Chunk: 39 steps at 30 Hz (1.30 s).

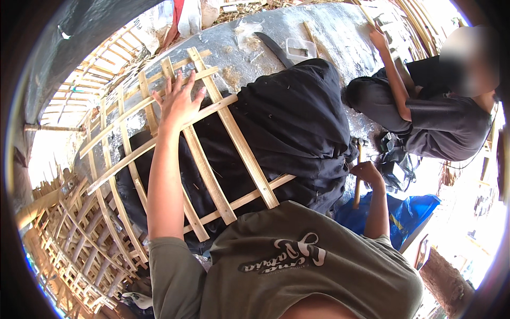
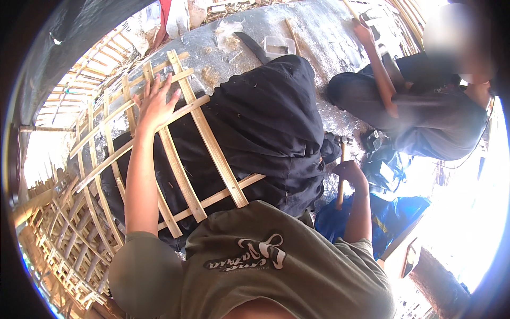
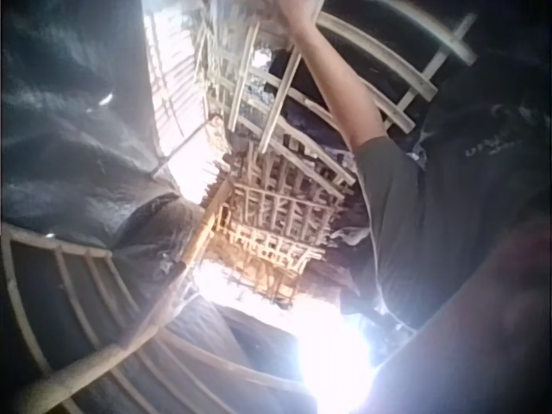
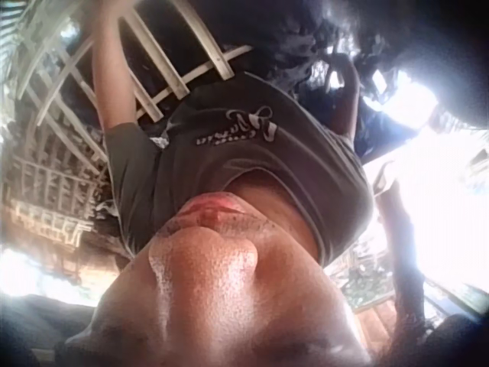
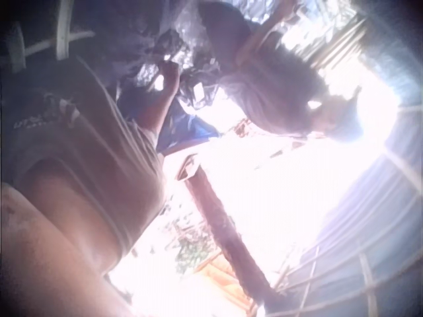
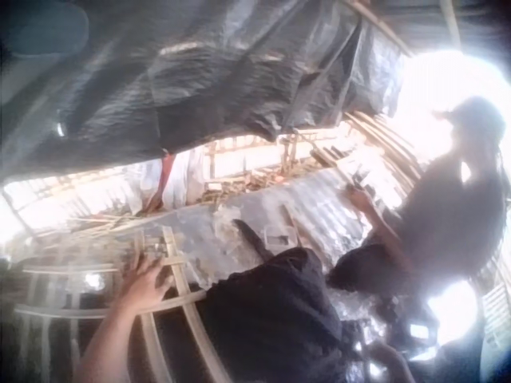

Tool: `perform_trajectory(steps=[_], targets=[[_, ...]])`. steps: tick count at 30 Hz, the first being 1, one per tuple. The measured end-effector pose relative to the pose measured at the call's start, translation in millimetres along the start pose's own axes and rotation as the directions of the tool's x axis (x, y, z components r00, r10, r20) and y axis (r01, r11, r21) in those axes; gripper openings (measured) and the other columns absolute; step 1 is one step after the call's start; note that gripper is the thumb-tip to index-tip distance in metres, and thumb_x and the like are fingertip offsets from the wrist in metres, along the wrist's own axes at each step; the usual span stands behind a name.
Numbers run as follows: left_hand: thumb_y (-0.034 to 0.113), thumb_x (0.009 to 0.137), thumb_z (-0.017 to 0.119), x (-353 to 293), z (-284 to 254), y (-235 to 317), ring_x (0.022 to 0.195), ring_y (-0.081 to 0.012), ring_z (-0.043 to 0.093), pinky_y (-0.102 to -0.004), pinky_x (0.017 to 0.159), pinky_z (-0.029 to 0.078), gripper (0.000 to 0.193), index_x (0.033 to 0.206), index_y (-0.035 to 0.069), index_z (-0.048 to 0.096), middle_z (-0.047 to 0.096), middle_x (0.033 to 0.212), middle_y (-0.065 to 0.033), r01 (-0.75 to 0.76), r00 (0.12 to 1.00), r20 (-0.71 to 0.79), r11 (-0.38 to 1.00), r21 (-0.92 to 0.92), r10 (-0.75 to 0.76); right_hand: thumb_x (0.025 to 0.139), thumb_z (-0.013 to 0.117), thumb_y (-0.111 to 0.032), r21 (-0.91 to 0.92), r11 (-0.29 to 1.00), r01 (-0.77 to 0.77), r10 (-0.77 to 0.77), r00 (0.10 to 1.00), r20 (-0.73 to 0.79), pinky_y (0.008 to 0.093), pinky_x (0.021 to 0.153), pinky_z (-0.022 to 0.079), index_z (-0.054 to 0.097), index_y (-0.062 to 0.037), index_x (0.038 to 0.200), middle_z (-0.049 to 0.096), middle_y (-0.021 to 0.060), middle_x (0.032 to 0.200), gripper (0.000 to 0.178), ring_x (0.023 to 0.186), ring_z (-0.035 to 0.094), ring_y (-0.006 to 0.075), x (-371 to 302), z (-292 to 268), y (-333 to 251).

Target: The person assembles a small wooden frame by hand, positioning thin wooden slats and securing them with a hammer. The person repeatedly adjusts the slats and hammers them into place on a black cloth-covered surface.

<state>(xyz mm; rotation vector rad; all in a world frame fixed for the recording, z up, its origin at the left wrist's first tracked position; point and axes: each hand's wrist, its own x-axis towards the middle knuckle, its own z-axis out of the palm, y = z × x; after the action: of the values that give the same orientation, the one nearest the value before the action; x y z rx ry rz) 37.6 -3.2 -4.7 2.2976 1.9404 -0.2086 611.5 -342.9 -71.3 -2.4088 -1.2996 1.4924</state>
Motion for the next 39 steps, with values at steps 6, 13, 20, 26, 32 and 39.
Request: perform_trajectory(steps=[6, 13, 20, 26, 32, 39], targets=[[0.064, 0.098, 0.036, -3.0, -0.3, -2.7, 0.151, -0.0355, 0.017, -0.0724, 0.113, 0.002, 0.066, 0.156, 0.034, 0.028, 0.021, 0.164, -0.0083, 0.006, 1.0, -0.012, 1.0, 0.019, -0.005, 0.09, 0.067, -0.014, 0.398, 0.902, -0.168, 0.176, 0.984, 0.017, 0.0258, 0.047, 0.046, 0.068, 0.0036, 0.097, 0.058, 0.0038, 0.066, 0.019, 0.053, 0.057, 0.0124, -32.3, -30.3, -58.7], [0.065, 0.097, 0.035, 1.0, 4.2, -0.8, 0.151, -0.0347, 0.018, -0.0737, 0.113, 0.0, 0.066, 0.155, 0.031, 0.031, 0.023, 0.163, -0.0089, -0.018, 0.999, -0.04, 1.0, -0.016, 0.017, 0.084, 0.073, -0.01, 0.165, 0.976, 0.143, -0.097, 0.961, -0.26, 0.028, 0.068, 0.052, 0.07, -0.0028, 0.1, 0.068, 0.0041, 0.082, 0.017, 0.073, 0.064, 0.0129, -35.6, -49.6, -5.8], [0.064, 0.097, 0.037, -0.7, 4.7, -1.6, 0.15, -0.0367, 0.019, -0.0725, 0.113, 0.0, 0.066, 0.155, 0.034, 0.029, 0.022, 0.164, -0.0088, -0.008, 0.999, -0.039, 1.0, -0.019, 0.007, 0.077, 0.079, -0.01, 0.222, 0.954, 0.202, -0.132, 0.947, -0.293, 0.0262, 0.066, 0.044, 0.073, -0.0001, 0.091, 0.066, 0.0022, 0.08, 0.018, 0.073, 0.059, 0.0098, -87.5, -76.5, -82.3], [0.064, 0.097, 0.037, -1.3, 1.0, -0.9, 0.15, -0.0377, 0.019, -0.071, 0.114, 0.002, 0.066, 0.156, 0.037, 0.025, 0.019, 0.165, -0.0079, 0.008, 1.0, -0.014, 1.0, -0.013, -0.008, 0.079, 0.077, -0.006, 0.152, 0.841, 0.519, -0.469, 0.839, -0.275, 0.0231, 0.062, 0.04, 0.069, -0.0009, 0.084, 0.061, 0.001, 0.084, 0.01, 0.071, 0.054, 0.0069, -90.8, -111.5, -147.8], [0.065, 0.097, 0.035, -0.7, 0.9, -1.6, 0.15, -0.038, 0.018, -0.0716, 0.114, 0.001, 0.066, 0.156, 0.036, 0.027, 0.019, 0.164, -0.0082, 0.007, 1.0, -0.025, 1.0, -0.009, -0.007, 0.085, 0.077, -0.012, 0.415, 0.639, 0.648, -0.482, 0.758, -0.44, 0.0199, 0.053, 0.035, 0.068, 0.0006, 0.102, 0.058, -0.0011, 0.08, 0.023, 0.067, 0.049, 0.0045, -70.0, -95.2, -280.7], [0.065, 0.098, 0.033, -0.7, 3.6, -3.0, 0.151, -0.0373, 0.016, -0.0728, 0.113, -0.003, 0.065, 0.155, 0.033, 0.029, 0.021, 0.164, -0.0097, -0.006, 0.999, -0.052, 0.999, -0.051, 0.003, 0.085, 0.078, -0.012, 0.269, 0.727, 0.632, -0.554, 0.77, -0.316, 0.0205, 0.061, 0.042, 0.071, -0.0025, 0.103, 0.062, 0.0, 0.09, 0.022, 0.071, 0.05, 0.0057, 5.2, -47.7, -441.6]])
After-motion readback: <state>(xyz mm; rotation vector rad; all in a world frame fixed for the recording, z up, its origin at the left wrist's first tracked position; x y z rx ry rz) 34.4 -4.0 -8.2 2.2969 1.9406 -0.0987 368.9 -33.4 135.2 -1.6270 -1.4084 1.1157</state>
